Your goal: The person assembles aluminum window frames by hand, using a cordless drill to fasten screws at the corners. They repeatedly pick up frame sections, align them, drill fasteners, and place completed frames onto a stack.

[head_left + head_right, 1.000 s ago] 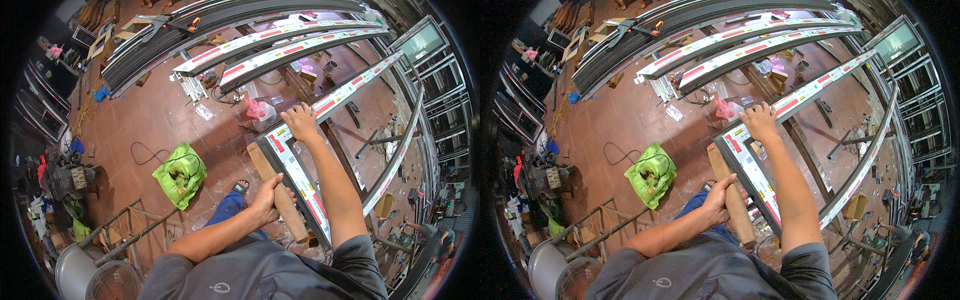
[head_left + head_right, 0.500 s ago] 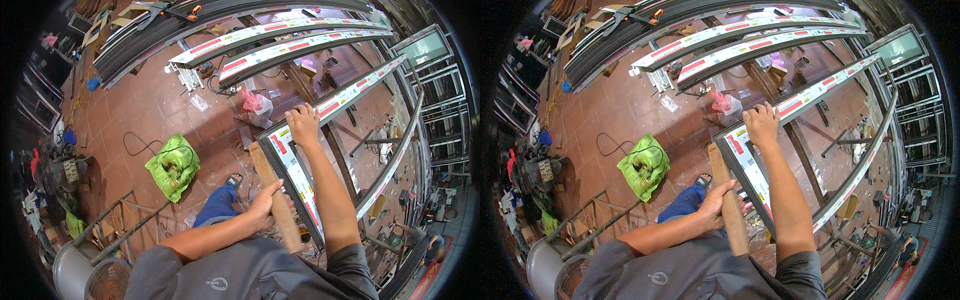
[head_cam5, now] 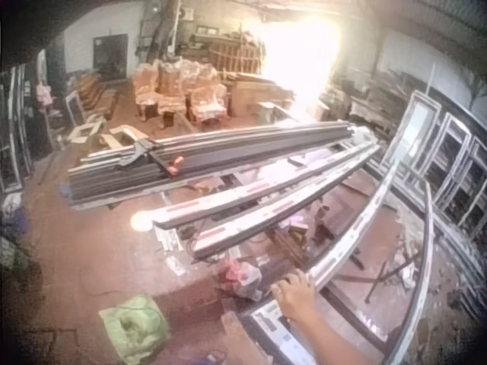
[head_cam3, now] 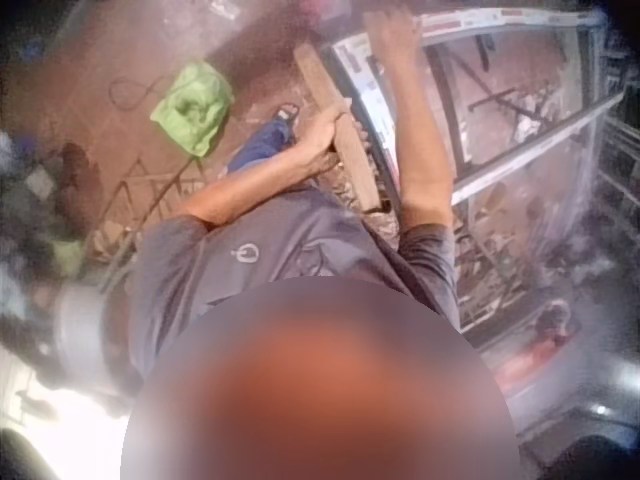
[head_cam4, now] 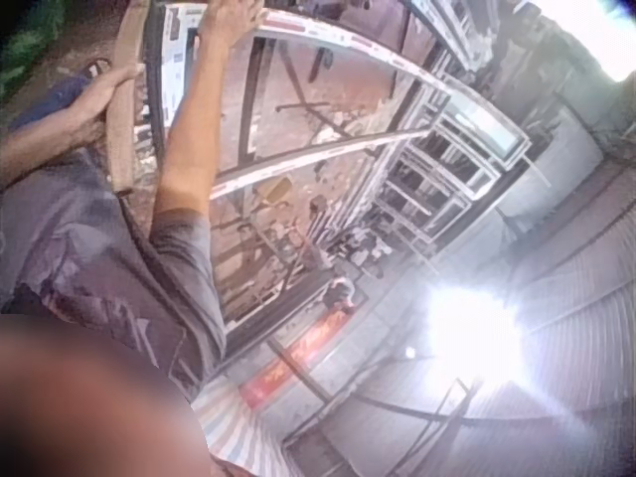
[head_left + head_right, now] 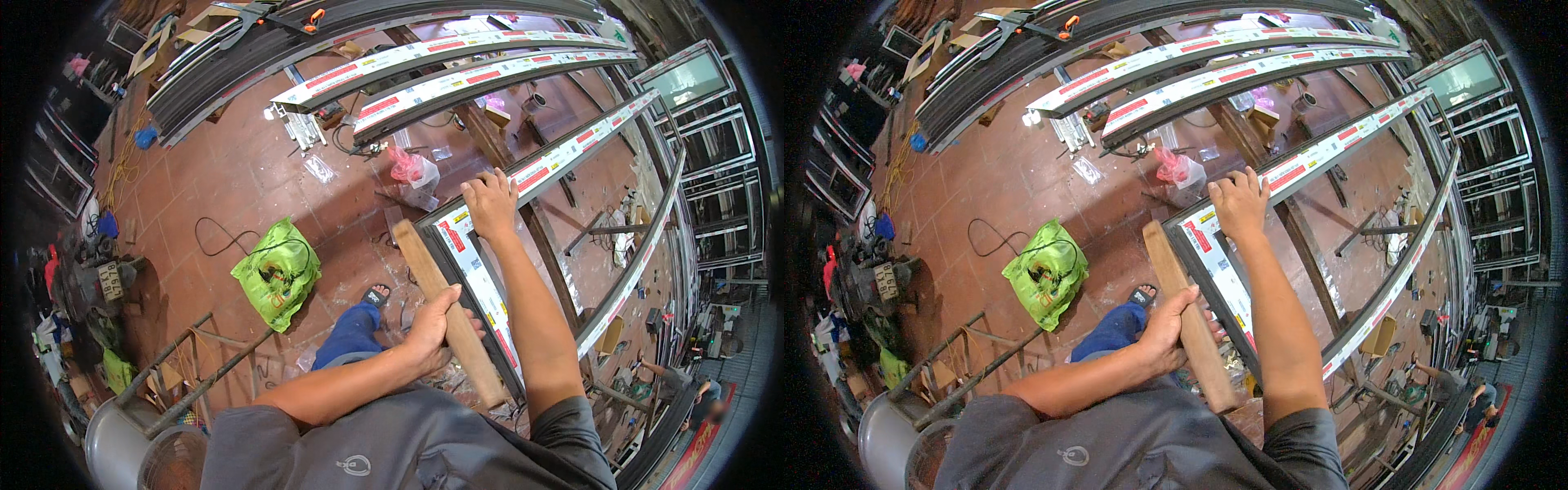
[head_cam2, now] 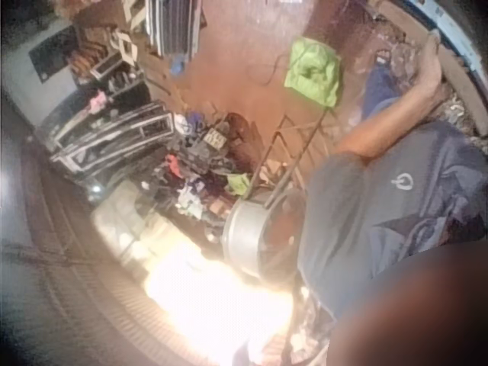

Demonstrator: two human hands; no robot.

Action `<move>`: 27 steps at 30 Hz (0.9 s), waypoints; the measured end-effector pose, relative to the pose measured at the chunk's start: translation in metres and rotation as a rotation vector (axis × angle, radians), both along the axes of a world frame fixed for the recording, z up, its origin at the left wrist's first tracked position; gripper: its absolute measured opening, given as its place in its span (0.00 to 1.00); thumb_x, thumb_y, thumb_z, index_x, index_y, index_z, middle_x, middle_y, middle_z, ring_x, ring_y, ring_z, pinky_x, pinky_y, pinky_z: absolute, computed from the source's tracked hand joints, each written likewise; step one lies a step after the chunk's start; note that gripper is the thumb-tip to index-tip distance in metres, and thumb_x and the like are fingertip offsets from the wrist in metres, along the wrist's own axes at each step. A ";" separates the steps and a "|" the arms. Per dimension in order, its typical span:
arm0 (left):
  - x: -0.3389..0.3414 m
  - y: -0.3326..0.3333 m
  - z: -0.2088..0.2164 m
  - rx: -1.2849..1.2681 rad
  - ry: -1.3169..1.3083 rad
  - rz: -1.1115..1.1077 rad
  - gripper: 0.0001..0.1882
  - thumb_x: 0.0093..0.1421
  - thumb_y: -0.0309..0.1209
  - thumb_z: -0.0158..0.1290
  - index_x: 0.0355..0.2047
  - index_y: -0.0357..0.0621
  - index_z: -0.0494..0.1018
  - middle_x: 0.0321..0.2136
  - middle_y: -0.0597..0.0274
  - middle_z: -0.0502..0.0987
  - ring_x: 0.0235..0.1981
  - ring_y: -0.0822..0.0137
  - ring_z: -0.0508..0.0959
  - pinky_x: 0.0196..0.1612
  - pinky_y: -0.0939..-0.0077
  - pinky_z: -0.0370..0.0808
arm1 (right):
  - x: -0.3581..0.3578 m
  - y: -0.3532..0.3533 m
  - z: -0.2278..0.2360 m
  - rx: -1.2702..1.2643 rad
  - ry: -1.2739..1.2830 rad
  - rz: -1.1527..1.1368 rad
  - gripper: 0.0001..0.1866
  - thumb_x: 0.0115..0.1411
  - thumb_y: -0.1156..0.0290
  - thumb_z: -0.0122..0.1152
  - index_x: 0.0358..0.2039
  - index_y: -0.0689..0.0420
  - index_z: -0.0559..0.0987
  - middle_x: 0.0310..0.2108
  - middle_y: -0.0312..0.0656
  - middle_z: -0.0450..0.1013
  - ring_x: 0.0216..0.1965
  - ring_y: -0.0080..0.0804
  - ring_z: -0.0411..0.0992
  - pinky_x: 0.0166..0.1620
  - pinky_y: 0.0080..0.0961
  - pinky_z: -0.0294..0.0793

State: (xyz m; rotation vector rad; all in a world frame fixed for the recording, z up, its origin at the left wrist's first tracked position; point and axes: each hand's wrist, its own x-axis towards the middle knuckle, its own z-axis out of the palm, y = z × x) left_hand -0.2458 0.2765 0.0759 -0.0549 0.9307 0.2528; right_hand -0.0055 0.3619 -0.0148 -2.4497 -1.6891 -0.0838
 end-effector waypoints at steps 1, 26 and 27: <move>-0.002 0.005 -0.002 -0.049 -0.036 -0.044 0.25 0.66 0.51 0.58 0.41 0.37 0.70 0.30 0.54 0.75 0.30 0.56 0.81 0.37 0.56 0.85 | 0.000 0.000 0.000 -0.010 0.001 -0.008 0.21 0.73 0.49 0.48 0.48 0.47 0.85 0.59 0.40 0.73 0.71 0.50 0.58 0.73 0.62 0.45; 0.029 -0.096 -0.108 -0.134 0.087 -1.293 0.30 0.69 0.52 0.52 0.51 0.31 0.68 0.33 0.45 0.78 0.33 0.52 0.82 0.37 0.58 0.85 | -0.213 -0.354 -0.066 0.600 2.014 -1.262 0.33 0.68 0.34 0.53 0.36 0.56 0.80 0.24 0.36 0.74 0.17 0.27 0.70 0.22 0.23 0.70; 0.030 -0.115 -0.119 -0.109 0.092 -1.450 0.28 0.69 0.51 0.52 0.51 0.35 0.70 0.33 0.47 0.79 0.31 0.51 0.83 0.35 0.57 0.85 | -0.222 -0.364 -0.075 0.756 2.160 -1.401 0.32 0.67 0.33 0.53 0.34 0.55 0.79 0.21 0.33 0.71 0.11 0.23 0.64 0.16 0.18 0.65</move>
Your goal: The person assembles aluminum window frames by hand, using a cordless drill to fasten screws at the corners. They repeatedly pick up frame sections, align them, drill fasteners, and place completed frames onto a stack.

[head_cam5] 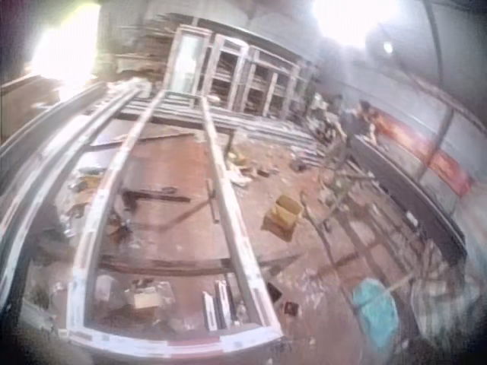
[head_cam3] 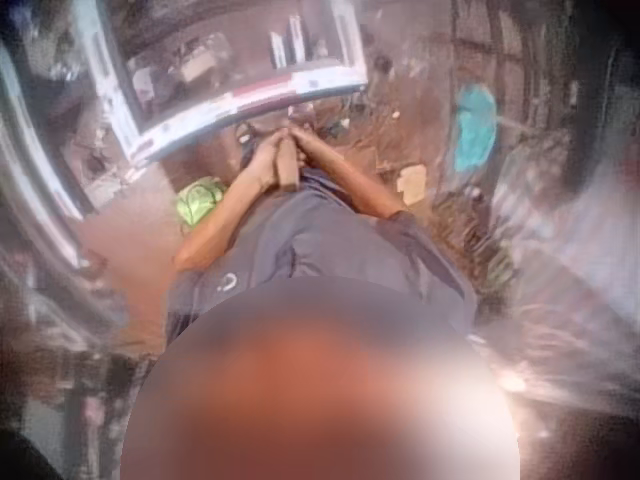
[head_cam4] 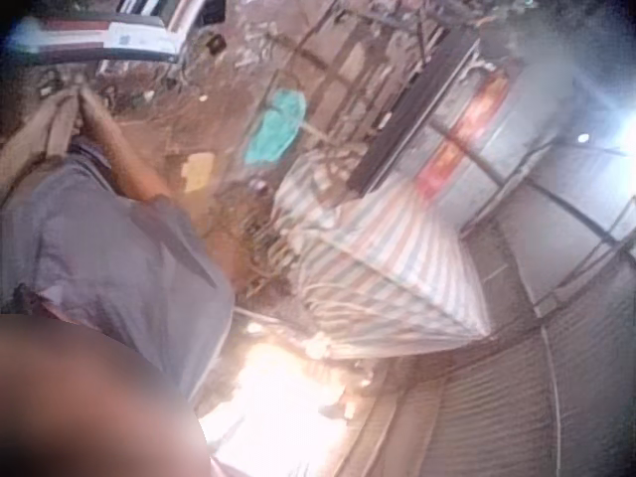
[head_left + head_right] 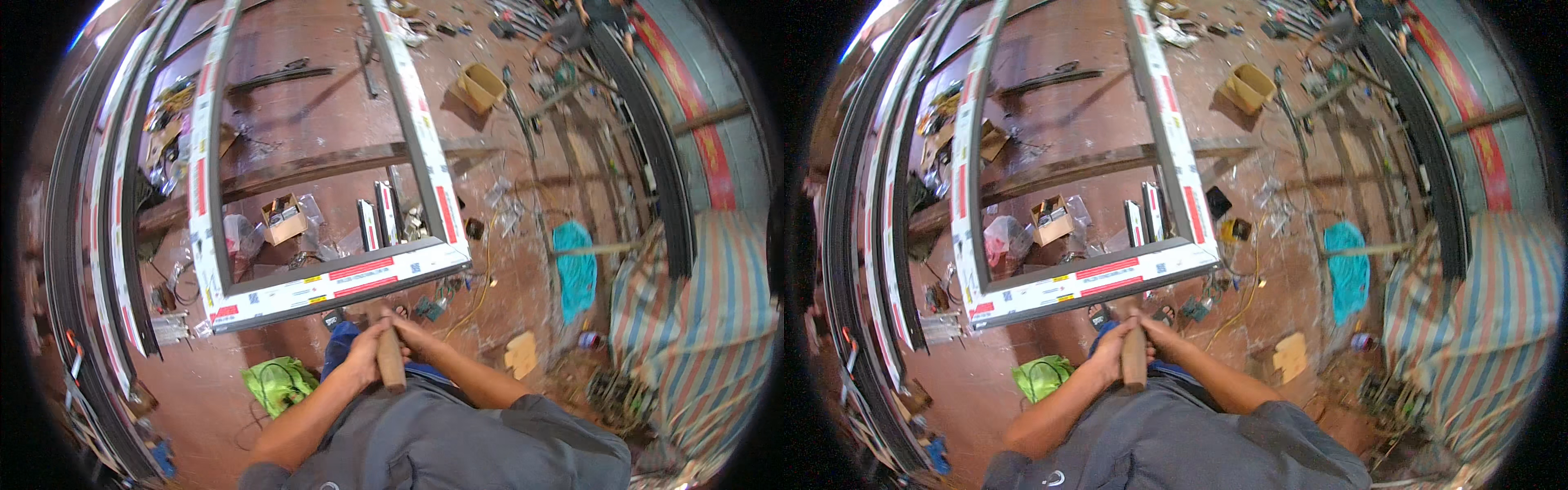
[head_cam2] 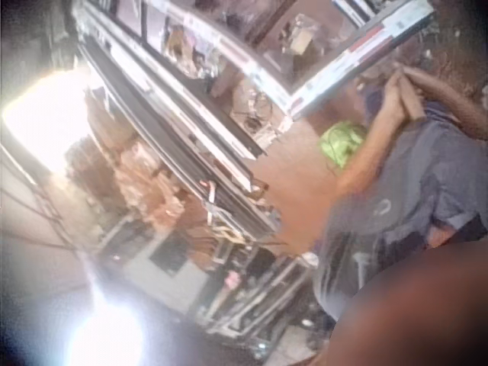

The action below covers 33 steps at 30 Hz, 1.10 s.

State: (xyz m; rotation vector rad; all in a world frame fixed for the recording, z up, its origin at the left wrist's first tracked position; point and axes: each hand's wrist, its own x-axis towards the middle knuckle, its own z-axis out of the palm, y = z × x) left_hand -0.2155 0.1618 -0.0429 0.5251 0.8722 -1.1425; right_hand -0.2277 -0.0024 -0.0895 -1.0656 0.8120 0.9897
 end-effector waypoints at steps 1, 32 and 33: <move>-0.001 -0.017 -0.014 0.013 -0.010 -0.149 0.26 0.69 0.51 0.52 0.50 0.38 0.72 0.33 0.48 0.80 0.29 0.51 0.83 0.33 0.56 0.86 | 0.006 -0.013 0.006 0.056 0.025 -0.106 0.32 0.65 0.34 0.56 0.36 0.56 0.78 0.22 0.35 0.72 0.15 0.27 0.68 0.20 0.22 0.70; 0.231 -0.173 0.067 0.506 -2.595 -1.645 0.37 0.42 0.58 0.69 0.46 0.46 0.76 0.58 0.52 0.73 0.63 0.42 0.67 0.71 0.26 0.45 | 0.028 -0.017 0.144 0.680 -0.132 -1.459 0.30 0.60 0.37 0.57 0.37 0.56 0.74 0.31 0.42 0.75 0.32 0.38 0.77 0.39 0.38 0.81; 0.231 -0.172 0.067 0.509 -2.600 -1.633 0.37 0.42 0.57 0.69 0.46 0.46 0.76 0.58 0.52 0.73 0.63 0.42 0.67 0.71 0.26 0.45 | 0.026 -0.022 0.148 0.682 -0.118 -1.431 0.31 0.60 0.37 0.58 0.38 0.57 0.74 0.31 0.42 0.75 0.31 0.38 0.77 0.38 0.38 0.81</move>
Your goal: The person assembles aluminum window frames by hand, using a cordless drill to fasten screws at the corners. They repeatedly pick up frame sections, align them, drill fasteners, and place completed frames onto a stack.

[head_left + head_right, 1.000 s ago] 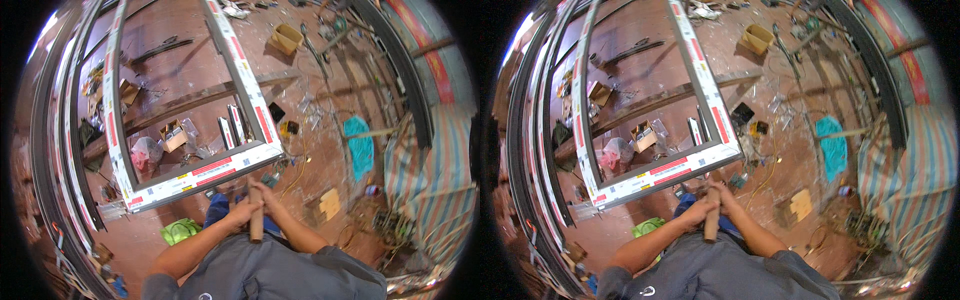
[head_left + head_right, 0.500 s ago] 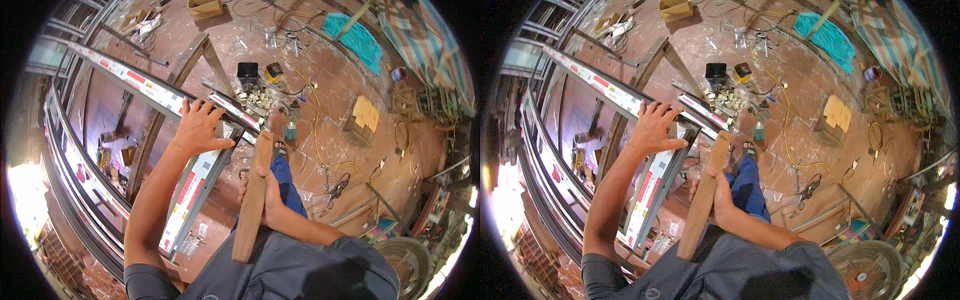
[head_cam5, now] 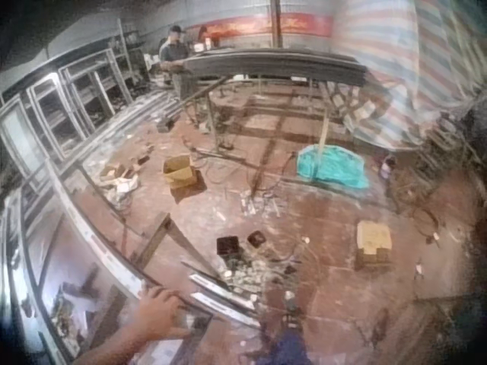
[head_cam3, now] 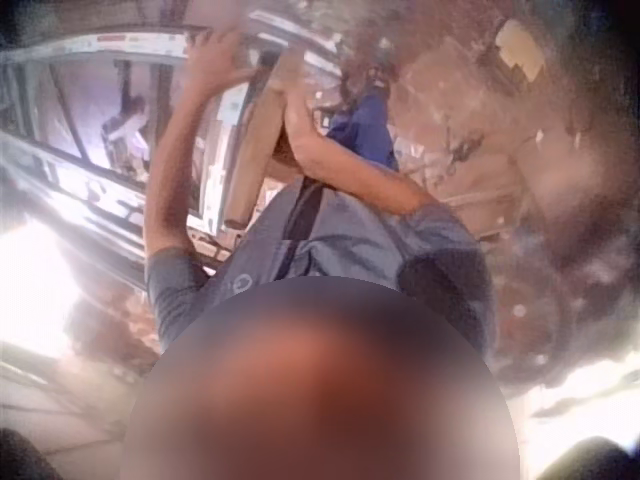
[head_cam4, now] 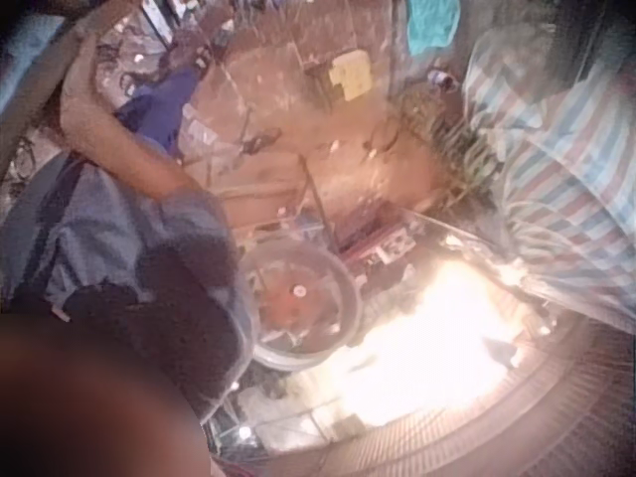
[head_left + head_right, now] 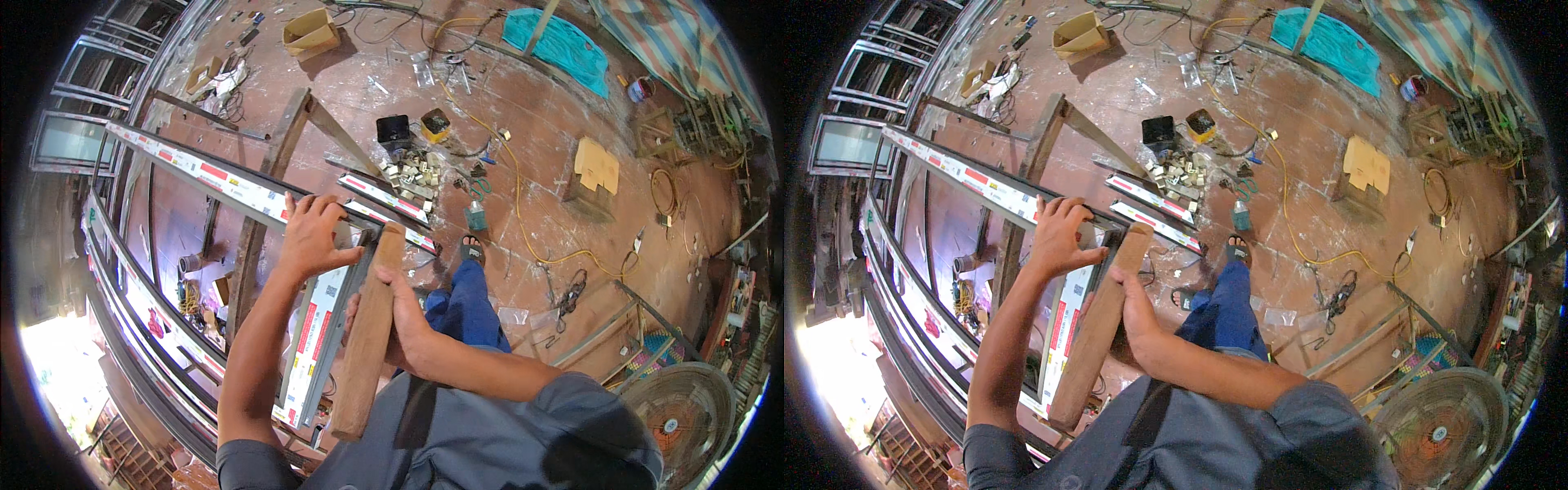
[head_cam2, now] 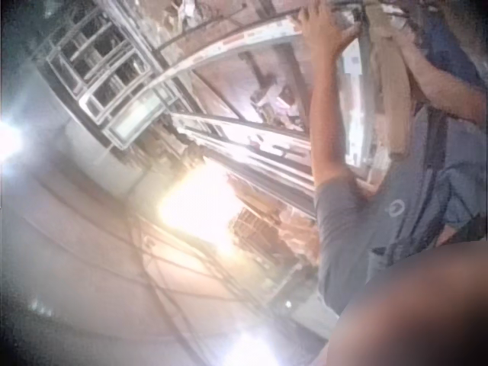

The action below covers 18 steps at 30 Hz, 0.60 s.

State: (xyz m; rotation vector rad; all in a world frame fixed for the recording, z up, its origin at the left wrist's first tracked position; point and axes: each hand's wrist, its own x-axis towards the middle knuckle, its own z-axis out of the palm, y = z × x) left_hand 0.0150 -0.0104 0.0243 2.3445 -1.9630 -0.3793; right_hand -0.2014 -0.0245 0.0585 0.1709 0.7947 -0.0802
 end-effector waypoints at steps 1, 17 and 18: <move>0.002 0.001 0.000 -0.008 -0.001 0.003 0.37 0.42 0.57 0.69 0.46 0.46 0.76 0.58 0.52 0.73 0.63 0.42 0.67 0.71 0.26 0.45 | -0.004 -0.006 -0.004 0.001 -0.006 0.014 0.30 0.59 0.37 0.58 0.38 0.57 0.74 0.31 0.42 0.75 0.31 0.38 0.77 0.38 0.37 0.81; -0.106 0.065 -0.049 -0.232 -0.233 0.493 0.37 0.48 0.21 0.72 0.60 0.37 0.74 0.59 0.40 0.73 0.59 0.43 0.74 0.64 0.52 0.72 | -0.237 -0.232 -0.423 -0.235 0.533 0.170 0.15 0.57 0.58 0.63 0.38 0.55 0.79 0.32 0.42 0.77 0.33 0.40 0.77 0.38 0.39 0.80; -0.107 0.069 -0.057 -0.271 -0.243 0.531 0.38 0.47 0.21 0.73 0.60 0.39 0.74 0.56 0.43 0.74 0.58 0.45 0.75 0.64 0.53 0.73 | -0.239 -0.252 -0.418 -0.231 0.524 0.234 0.15 0.57 0.58 0.63 0.39 0.55 0.79 0.34 0.43 0.78 0.35 0.40 0.78 0.39 0.39 0.80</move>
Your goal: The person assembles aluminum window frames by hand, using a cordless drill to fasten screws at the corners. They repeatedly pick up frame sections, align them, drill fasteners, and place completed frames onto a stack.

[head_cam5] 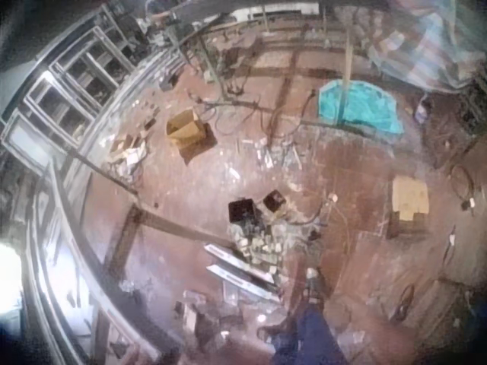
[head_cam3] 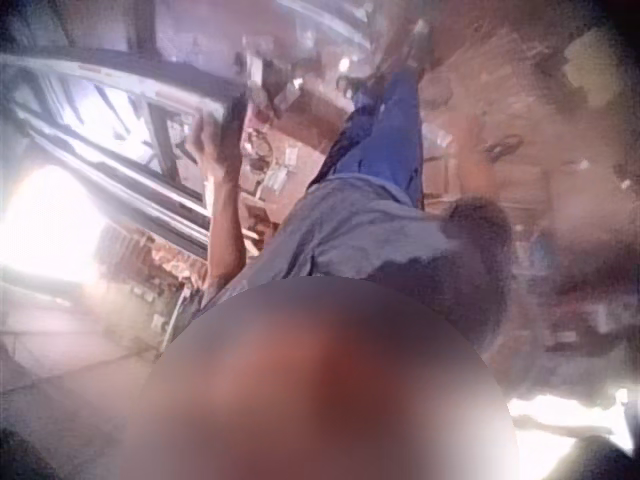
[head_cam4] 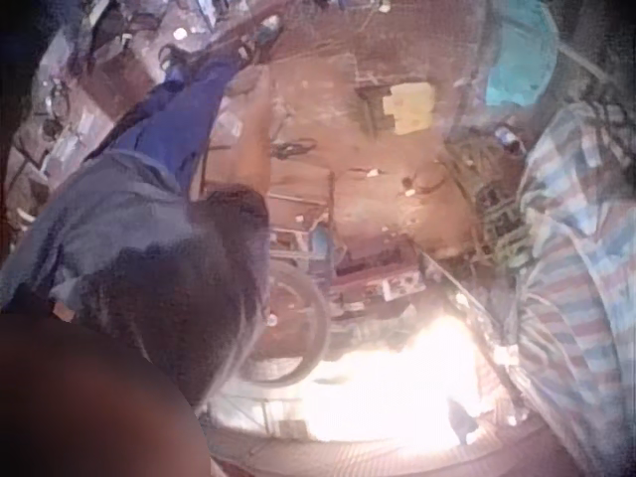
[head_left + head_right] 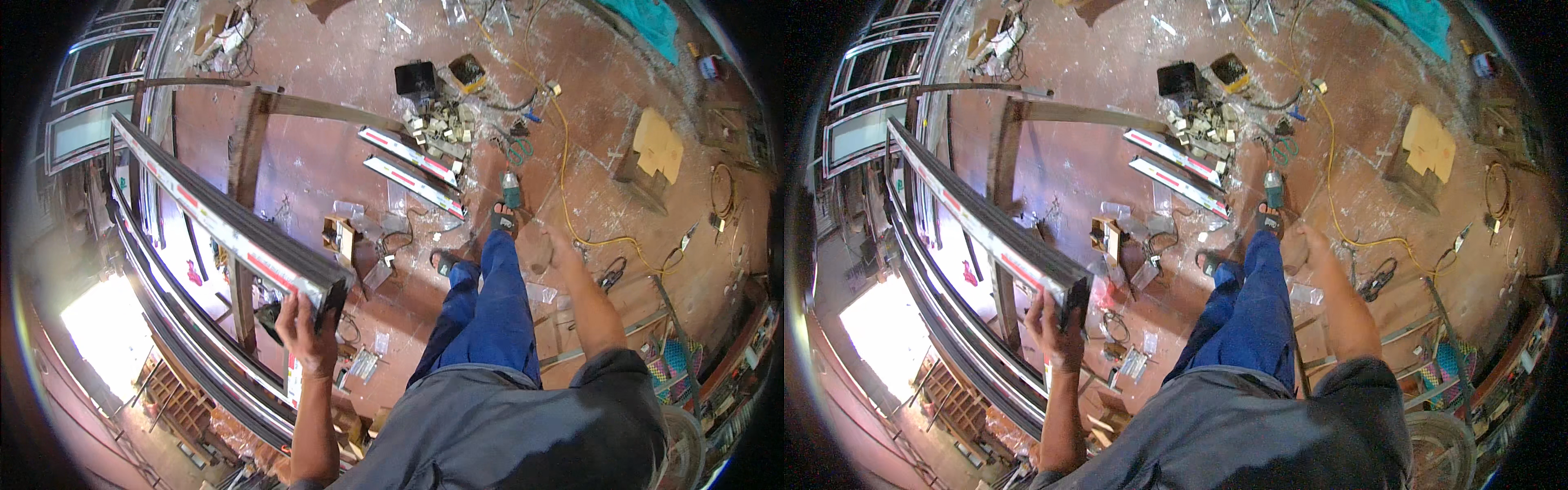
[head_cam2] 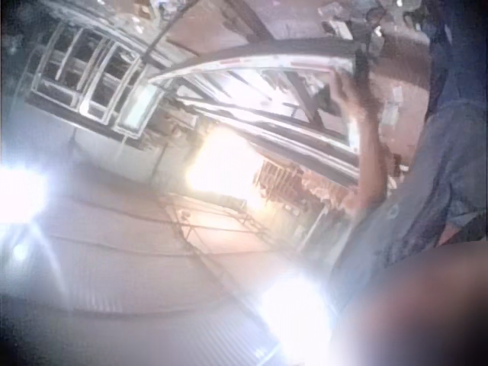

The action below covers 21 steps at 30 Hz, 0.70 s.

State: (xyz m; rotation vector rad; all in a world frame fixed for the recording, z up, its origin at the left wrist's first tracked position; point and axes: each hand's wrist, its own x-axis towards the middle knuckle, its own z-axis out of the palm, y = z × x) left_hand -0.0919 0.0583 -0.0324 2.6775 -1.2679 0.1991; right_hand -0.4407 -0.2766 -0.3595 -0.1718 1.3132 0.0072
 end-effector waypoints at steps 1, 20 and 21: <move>-0.002 -0.008 0.004 0.017 -0.015 -0.001 0.37 0.47 0.21 0.73 0.60 0.40 0.75 0.55 0.44 0.75 0.58 0.45 0.75 0.63 0.53 0.73 | -0.010 -0.015 -0.033 -0.027 0.068 0.123 0.17 0.57 0.58 0.63 0.41 0.57 0.80 0.36 0.45 0.79 0.37 0.42 0.79 0.41 0.40 0.80; -0.008 -0.011 0.016 0.405 -0.218 0.148 0.35 0.65 0.51 0.63 0.61 0.38 0.67 0.58 0.44 0.70 0.56 0.46 0.72 0.57 0.50 0.73 | 0.024 -0.012 -0.240 -0.699 0.503 1.025 0.53 0.53 0.41 0.71 0.74 0.51 0.60 0.66 0.63 0.67 0.67 0.59 0.67 0.68 0.48 0.66; -0.009 -0.011 0.014 0.376 -0.253 0.144 0.37 0.66 0.54 0.61 0.63 0.38 0.67 0.60 0.44 0.68 0.55 0.45 0.71 0.57 0.50 0.71 | 0.042 -0.009 -0.246 -0.749 0.498 1.013 0.57 0.51 0.41 0.73 0.75 0.50 0.57 0.66 0.63 0.66 0.68 0.59 0.65 0.68 0.47 0.66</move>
